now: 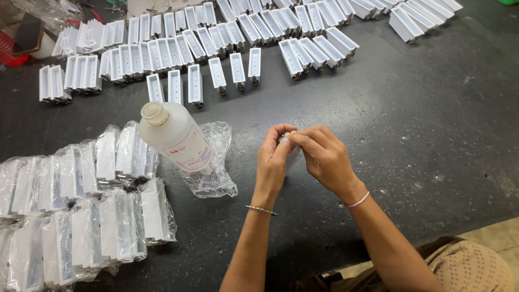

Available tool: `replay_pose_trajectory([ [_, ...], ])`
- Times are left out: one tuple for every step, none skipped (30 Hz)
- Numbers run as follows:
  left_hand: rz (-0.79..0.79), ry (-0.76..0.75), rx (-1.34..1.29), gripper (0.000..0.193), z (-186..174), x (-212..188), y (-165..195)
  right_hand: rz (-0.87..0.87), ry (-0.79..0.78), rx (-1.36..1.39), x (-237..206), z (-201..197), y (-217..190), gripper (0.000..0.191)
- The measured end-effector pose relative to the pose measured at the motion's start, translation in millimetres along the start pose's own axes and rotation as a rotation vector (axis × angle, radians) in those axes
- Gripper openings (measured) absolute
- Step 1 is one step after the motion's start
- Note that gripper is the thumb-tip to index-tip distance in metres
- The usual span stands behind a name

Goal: The person wraps small white rectangular components individually in clear plastic bags. They pick up a component, place it in a bag, and seal the bag by hand before stacking the wrapped items on the table.

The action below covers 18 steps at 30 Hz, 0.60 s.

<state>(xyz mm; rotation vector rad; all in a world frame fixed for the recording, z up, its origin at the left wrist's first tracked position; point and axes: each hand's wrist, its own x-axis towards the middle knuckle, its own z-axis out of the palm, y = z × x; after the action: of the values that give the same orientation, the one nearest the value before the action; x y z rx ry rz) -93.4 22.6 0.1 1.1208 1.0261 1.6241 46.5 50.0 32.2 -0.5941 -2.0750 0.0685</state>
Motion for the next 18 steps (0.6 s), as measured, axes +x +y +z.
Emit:
replay_pose_trajectory([
  [0.011, -0.02, -0.001, 0.029, -2, 0, 3, -0.01, -0.005, -0.006, 1, 0, -1, 0.033],
  [-0.028, -0.035, 0.027, 0.03, -6, 1, 5, 0.003, -0.028, 0.026, 2, -1, -2, 0.033],
  [-0.067, -0.051, 0.057, 0.031, -10, 1, 8, 0.016, -0.049, 0.058, 2, -3, -3, 0.033],
  [-0.106, -0.067, 0.084, 0.032, -14, 1, 10, 0.028, -0.073, 0.089, 3, -5, -4, 0.033],
  [-0.101, -0.093, 0.053, 0.032, -18, 3, 12, 0.041, -0.087, 0.112, 4, -6, -4, 0.033],
  [-0.099, -0.119, 0.024, 0.031, -22, 3, 13, 0.055, -0.101, 0.135, 4, -9, -6, 0.034],
  [-0.097, -0.146, -0.002, 0.03, -25, 4, 14, 0.07, -0.113, 0.16, 4, -10, -6, 0.034],
  [-0.104, -0.156, 0.0, 0.032, -26, 4, 15, 0.108, -0.12, 0.226, 5, -11, -6, 0.033],
  [-0.114, -0.166, 0.001, 0.034, -26, 4, 14, 0.149, -0.128, 0.291, 6, -12, -4, 0.032],
  [-0.125, -0.178, 0.001, 0.036, -26, 4, 14, 0.191, -0.137, 0.354, 6, -13, -3, 0.031],
  [-0.138, -0.17, -0.015, 0.037, -26, 4, 13, 0.221, -0.129, 0.417, 6, -14, -1, 0.03],
  [-0.151, -0.163, -0.031, 0.037, -25, 3, 12, 0.252, -0.121, 0.479, 5, -14, 1, 0.029],
  [-0.164, -0.155, -0.047, 0.038, -24, 3, 12, 0.282, -0.113, 0.541, 4, -14, 4, 0.029],
  [-0.164, -0.151, -0.044, 0.038, -23, 2, 11, 0.291, -0.119, 0.539, 4, -14, 6, 0.026],
  [-0.164, -0.146, -0.038, 0.038, -23, 2, 11, 0.299, -0.124, 0.538, 3, -13, 8, 0.024],
  [-0.163, -0.14, -0.033, 0.038, -23, 1, 11, 0.306, -0.13, 0.538, 2, -12, 11, 0.022],
  [-0.149, -0.148, -0.033, 0.037, -24, 1, 11, 0.313, -0.152, 0.524, 2, -11, 13, 0.021],
  [-0.134, -0.156, -0.032, 0.036, -24, 1, 12, 0.32, -0.174, 0.509, 1, -11, 15, 0.021],
])
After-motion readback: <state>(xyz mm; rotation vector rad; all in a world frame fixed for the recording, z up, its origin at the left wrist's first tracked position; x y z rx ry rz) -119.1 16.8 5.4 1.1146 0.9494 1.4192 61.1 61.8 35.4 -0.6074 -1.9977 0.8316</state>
